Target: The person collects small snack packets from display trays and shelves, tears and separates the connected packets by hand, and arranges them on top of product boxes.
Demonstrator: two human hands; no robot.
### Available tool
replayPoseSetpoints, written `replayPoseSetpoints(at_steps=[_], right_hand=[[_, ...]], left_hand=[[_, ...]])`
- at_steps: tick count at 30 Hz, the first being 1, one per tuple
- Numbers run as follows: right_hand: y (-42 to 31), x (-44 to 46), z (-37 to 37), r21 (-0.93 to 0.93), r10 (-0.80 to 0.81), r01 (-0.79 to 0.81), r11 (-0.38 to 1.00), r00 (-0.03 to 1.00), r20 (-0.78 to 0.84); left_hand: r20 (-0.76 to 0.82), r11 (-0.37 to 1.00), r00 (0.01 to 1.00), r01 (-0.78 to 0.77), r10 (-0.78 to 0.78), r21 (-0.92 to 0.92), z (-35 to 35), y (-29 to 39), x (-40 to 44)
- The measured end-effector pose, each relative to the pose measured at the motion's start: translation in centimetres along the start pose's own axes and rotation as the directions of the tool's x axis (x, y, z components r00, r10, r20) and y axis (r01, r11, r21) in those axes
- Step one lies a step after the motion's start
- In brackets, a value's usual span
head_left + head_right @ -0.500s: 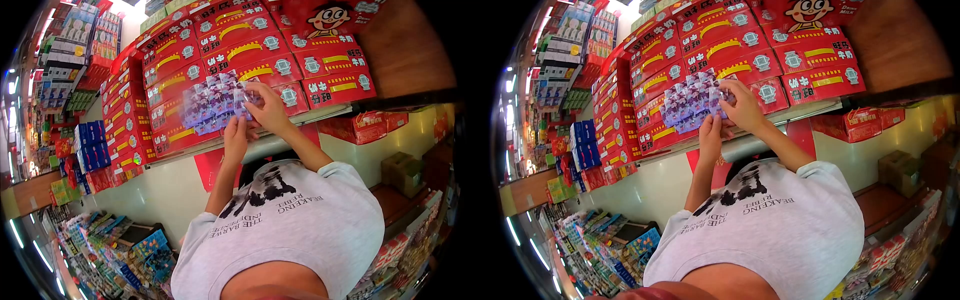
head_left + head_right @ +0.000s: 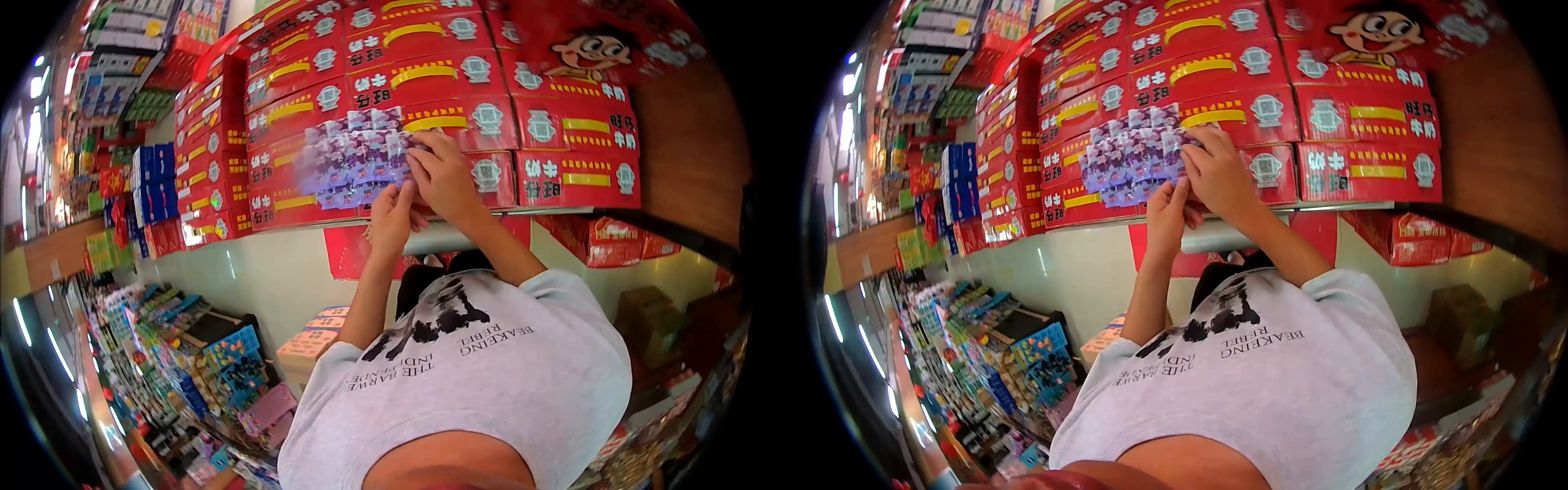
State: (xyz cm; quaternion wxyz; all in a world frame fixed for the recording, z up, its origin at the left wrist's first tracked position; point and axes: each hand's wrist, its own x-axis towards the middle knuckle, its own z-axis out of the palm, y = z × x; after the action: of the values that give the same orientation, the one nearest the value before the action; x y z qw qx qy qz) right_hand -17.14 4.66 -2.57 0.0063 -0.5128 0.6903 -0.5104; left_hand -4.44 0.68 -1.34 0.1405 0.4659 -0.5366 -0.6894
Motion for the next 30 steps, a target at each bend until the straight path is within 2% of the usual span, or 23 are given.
replayPoseSetpoints(at_steps=[2,4,6,7,11,16,18,20,21,22,24,25,26,27,28,29,30], right_hand=[[-0.3,0.0,-0.4,0.024,0.054,-0.054,0.998,0.999,-0.009],[0.1,-0.2,0.0,0.052,-0.005,0.005,0.999,1.0,-0.01],[0.0,-0.2,0.0,0.046,0.027,-0.026,0.999,1.0,-0.006],[-0.1,0.1,-0.2,0.033,-0.021,0.022,0.999,0.999,-0.029],[-0.8,0.0,-0.1,0.094,-0.157,0.168,0.981,0.981,-0.115],[-2.6,-1.8,-0.9,0.089,-0.247,0.264,0.96,0.954,-0.168],[-4.5,-4.2,-1.1,0.12,-0.247,0.262,0.958,0.961,-0.127],[-6.2,-6.9,-0.6,0.239,-0.164,0.125,0.963,0.975,0.149],[-7.0,-9.0,-0.7,0.309,-0.125,0.026,0.951,0.944,0.304],[-8.0,-11.2,0.0,0.367,-0.101,-0.081,0.927,0.886,0.453],[-10.2,-16.1,0.4,0.289,-0.22,-0.003,0.957,0.64,0.736],[-11.2,-18.1,0.7,0.278,-0.34,0.206,0.938,0.397,0.853],[-12.2,-20.0,1.0,0.311,-0.386,0.407,0.859,0.116,0.915],[-13.8,-21.7,0.3,0.391,-0.352,0.488,0.781,-0.174,0.92],[-15.3,-23.6,-1.0,0.484,-0.253,0.53,0.696,-0.451,0.856],[-16.6,-25.5,-1.1,0.514,-0.249,0.54,0.667,-0.488,0.836],[-17.8,-27.6,-1.1,0.569,-0.24,0.492,0.659,-0.58,0.779]], left_hand=[[-0.014,0.99,1.0,0.006,-0.008,-0.141,0.3,0.0,-0.2],[-0.043,0.985,0.999,0.007,-0.015,-0.174,0.2,0.2,-0.4],[-0.007,0.978,1.0,-0.014,0.012,-0.21,0.0,-0.6,-0.3],[0.038,0.981,0.999,-0.025,0.033,-0.192,-0.2,-0.5,-0.6],[0.013,0.964,0.996,-0.079,0.085,-0.252,-0.7,-2.0,-4.6],[-0.083,0.954,0.995,-0.079,0.057,-0.289,-0.8,-9.3,-11.5],[-0.113,0.973,0.993,-0.044,0.018,-0.227,-1.1,-13.2,-15.3],[-0.197,0.944,0.975,0.035,-0.104,-0.327,-1.0,-15.9,-19.1],[-0.221,0.914,0.963,0.053,-0.153,-0.403,-0.2,-17.9,-21.0],[-0.249,0.88,0.947,0.062,-0.2,-0.471,0.0,-19.9,-22.4],[-0.332,0.842,0.92,-0.004,-0.209,-0.54,1.0,-23.9,-25.7],[-0.38,0.81,0.894,-0.034,-0.238,-0.586,1.5,-25.3,-27.3],[-0.411,0.793,0.88,-0.069,-0.237,-0.606,1.7,-26.7,-28.8],[-0.449,0.75,0.855,-0.116,-0.258,-0.651,2.4,-27.8,-30.8],[-0.476,0.697,0.829,-0.157,-0.292,-0.7,3.9,-28.9,-33.2],[-0.491,0.634,0.821,-0.218,-0.291,-0.741,4.8,-30.1,-34.8],[-0.516,0.609,0.804,-0.258,-0.294,-0.75,5.7,-31.7,-36.1]])
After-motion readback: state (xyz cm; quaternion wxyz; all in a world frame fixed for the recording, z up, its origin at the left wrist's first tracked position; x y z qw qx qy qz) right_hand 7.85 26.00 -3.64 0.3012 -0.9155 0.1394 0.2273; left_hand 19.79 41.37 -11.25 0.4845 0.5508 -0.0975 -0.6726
